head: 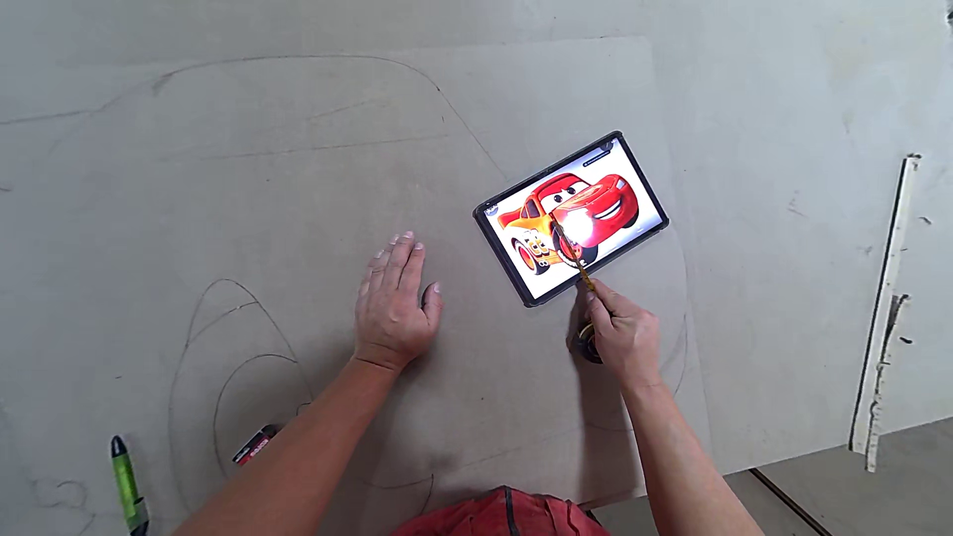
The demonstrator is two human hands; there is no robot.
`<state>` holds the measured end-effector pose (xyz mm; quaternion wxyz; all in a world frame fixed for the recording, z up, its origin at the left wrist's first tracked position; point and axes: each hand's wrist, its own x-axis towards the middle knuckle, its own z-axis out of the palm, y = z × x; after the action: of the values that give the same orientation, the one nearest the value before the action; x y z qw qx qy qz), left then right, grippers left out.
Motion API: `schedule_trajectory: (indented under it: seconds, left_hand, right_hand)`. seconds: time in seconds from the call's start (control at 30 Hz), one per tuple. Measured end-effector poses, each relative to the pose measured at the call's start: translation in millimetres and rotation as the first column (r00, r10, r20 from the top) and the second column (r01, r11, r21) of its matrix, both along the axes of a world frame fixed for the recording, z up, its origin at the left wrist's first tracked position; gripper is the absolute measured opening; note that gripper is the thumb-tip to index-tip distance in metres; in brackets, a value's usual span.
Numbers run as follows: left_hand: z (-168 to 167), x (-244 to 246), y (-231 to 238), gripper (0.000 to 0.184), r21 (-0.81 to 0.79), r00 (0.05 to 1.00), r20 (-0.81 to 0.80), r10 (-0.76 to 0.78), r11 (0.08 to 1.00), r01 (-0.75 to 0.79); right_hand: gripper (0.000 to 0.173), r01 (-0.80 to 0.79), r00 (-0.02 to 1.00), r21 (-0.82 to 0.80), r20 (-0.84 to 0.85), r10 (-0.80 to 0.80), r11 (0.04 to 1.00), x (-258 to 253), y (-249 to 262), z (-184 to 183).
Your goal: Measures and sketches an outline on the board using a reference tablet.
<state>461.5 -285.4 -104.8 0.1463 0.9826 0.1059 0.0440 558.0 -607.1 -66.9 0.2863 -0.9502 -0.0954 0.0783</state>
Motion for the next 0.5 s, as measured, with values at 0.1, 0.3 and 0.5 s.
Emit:
schedule_trajectory:
  seconds: [0.1,0.3,0.5]
  left_hand:
    - [0.4,0.1,-0.6,0.062,0.000,1.000,-0.002,0.003,1.000,-0.003]
    - [-1.2,-0.1,0.0,0.062,-0.006,1.000,-0.001,0.008,1.000,-0.008]
    - [-1.0,0.0,0.0,0.062,0.003,1.000,0.014,0.006,1.000,-0.006]
  right_hand:
    - [0.031,-0.002,1.000,0.004,0.002,0.002,1.000,0.0,-0.3,-0.2]
    - [0.031,-0.002,1.000,-0.010,0.003,0.002,1.000,0.0,0.8,0.7]
    - [0.030,-0.005,1.000,-0.001,0.004,0.005,1.000,0.2,0.6,-0.4]
